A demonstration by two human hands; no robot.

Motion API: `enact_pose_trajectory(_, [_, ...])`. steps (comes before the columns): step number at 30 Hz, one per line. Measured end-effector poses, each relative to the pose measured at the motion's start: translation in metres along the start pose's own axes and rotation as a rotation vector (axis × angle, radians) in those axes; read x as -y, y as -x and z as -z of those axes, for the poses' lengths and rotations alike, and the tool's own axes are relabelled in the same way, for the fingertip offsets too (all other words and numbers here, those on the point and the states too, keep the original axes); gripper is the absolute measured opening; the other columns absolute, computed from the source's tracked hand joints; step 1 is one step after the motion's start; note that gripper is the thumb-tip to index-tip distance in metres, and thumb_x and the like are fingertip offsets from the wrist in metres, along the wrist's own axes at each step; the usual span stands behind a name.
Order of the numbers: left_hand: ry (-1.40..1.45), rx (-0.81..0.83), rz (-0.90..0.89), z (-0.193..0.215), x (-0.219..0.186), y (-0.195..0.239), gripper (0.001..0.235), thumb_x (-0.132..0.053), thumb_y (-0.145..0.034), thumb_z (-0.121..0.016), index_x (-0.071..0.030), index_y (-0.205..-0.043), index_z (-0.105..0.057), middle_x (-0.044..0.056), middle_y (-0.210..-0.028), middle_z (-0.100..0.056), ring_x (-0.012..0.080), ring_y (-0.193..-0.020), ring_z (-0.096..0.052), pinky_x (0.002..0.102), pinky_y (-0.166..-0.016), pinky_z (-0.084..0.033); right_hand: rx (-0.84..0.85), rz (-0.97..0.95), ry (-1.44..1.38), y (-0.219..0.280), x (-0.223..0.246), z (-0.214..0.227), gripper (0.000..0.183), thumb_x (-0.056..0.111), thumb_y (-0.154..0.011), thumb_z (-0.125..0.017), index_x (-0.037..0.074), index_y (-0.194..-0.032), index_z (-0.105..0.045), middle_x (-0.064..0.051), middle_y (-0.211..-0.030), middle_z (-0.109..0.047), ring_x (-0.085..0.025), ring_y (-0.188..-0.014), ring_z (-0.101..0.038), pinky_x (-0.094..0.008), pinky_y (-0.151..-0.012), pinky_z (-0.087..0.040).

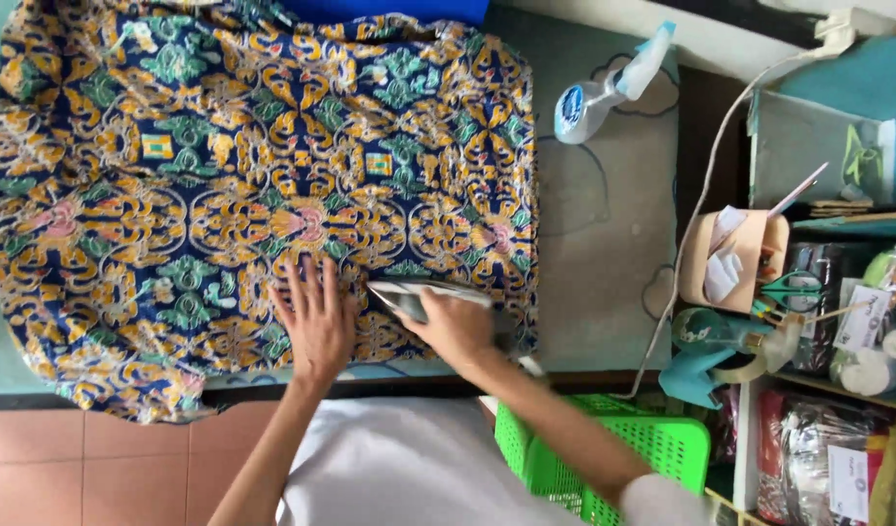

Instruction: The person irons a patterned shirt on a table, using a spray bottle to moisten the fabric before smoothing it with an iron. They adjust the shirt's position multiple times to iron different sections, including the sleeves and body.

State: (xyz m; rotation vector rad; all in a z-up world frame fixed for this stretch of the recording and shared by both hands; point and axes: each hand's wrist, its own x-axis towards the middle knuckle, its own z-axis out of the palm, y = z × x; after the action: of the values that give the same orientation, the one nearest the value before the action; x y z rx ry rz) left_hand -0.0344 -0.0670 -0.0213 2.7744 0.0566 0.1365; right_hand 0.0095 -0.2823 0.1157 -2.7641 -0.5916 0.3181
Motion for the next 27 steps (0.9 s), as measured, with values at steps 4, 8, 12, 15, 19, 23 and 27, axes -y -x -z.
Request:
enact_pose_trajectory(4, [-0.048,0.194,-0.038,0.009,-0.018,0.001,0.074,-0.068,-0.107,-0.023,-0.030,-0.171,-0.023,0.016,-0.178,-0.017,0.0361,-0.165,0.000,0.070,-0.124,0.013,-0.079,-0.371,-0.093,-0.028,-0.038,-0.019,0.041,0.053,-0.098,-0.069,0.013,-0.088,-0.072,-0.008,-0.067,-0.068,-0.027,-0.060,-0.071,-0.037,-0.055,-0.057])
enact_pose_trajectory(8, [-0.179,0.249,-0.031,0.016,-0.019,0.001,0.075,-0.073,-0.106,-0.021,-0.036,-0.171,-0.021,0.012,-0.178,-0.018,0.0345,-0.165,-0.001,0.071,-0.124,0.011,-0.156,-0.792,-0.009,-0.023,-0.138,-0.008,0.055,0.061,-0.093,-0.067,0.007,-0.086,-0.074,-0.024,-0.073,-0.073,-0.046,-0.078,-0.077,-0.057,-0.064,-0.058])
enact_pose_trajectory(12, [-0.192,0.264,-0.027,0.010,-0.017,0.002,0.078,-0.072,-0.105,-0.022,-0.034,-0.172,-0.014,0.012,-0.179,-0.014,0.0340,-0.165,0.002,0.069,-0.124,0.011,-0.196,-0.730,0.084,-0.021,-0.172,-0.021,0.058,0.066,-0.084,-0.074,0.009,-0.080,-0.072,-0.021,-0.071,-0.073,-0.047,-0.081,-0.077,-0.057,-0.066,-0.058])
enact_pose_trajectory(15, [-0.174,0.242,-0.004,0.003,-0.012,0.004,0.079,-0.070,-0.106,-0.021,-0.026,-0.172,-0.021,0.013,-0.178,-0.014,0.0316,-0.165,0.000,0.066,-0.126,0.012,-0.003,-0.330,-0.110,-0.039,-0.061,0.032,0.037,0.046,-0.092,-0.075,0.009,-0.086,-0.078,-0.012,-0.066,-0.072,-0.028,-0.056,-0.071,-0.036,-0.059,-0.059])
enact_pose_trajectory(19, [-0.160,0.233,0.011,0.001,-0.013,0.004,0.077,-0.069,-0.107,-0.020,-0.025,-0.171,-0.022,0.013,-0.178,-0.015,0.0306,-0.166,-0.001,0.065,-0.127,0.012,-0.040,0.090,-0.075,-0.109,-0.040,-0.017,0.029,0.032,-0.095,-0.077,0.003,-0.099,-0.076,-0.012,-0.067,-0.072,-0.026,-0.055,-0.069,-0.037,-0.055,-0.056])
enact_pose_trajectory(23, [-0.066,0.186,0.035,-0.003,-0.004,0.006,0.077,-0.064,-0.109,-0.019,-0.019,-0.171,-0.020,0.016,-0.178,-0.015,0.0315,-0.165,-0.003,0.061,-0.128,0.011,-0.039,0.095,0.035,-0.152,-0.042,-0.030,0.038,0.043,-0.095,-0.074,0.006,-0.104,-0.074,-0.001,-0.061,-0.065,-0.018,-0.048,-0.061,-0.033,-0.051,-0.051])
enact_pose_trajectory(27, [0.054,0.037,0.011,-0.020,0.010,0.014,0.072,-0.050,-0.111,-0.027,-0.010,-0.171,-0.022,0.022,-0.176,-0.018,0.0374,-0.164,-0.008,0.057,-0.130,0.001,0.019,0.069,-0.045,-0.082,-0.035,-0.030,0.045,0.056,-0.091,-0.073,0.011,-0.093,-0.074,-0.006,-0.062,-0.068,-0.023,-0.053,-0.068,-0.034,-0.051,-0.055])
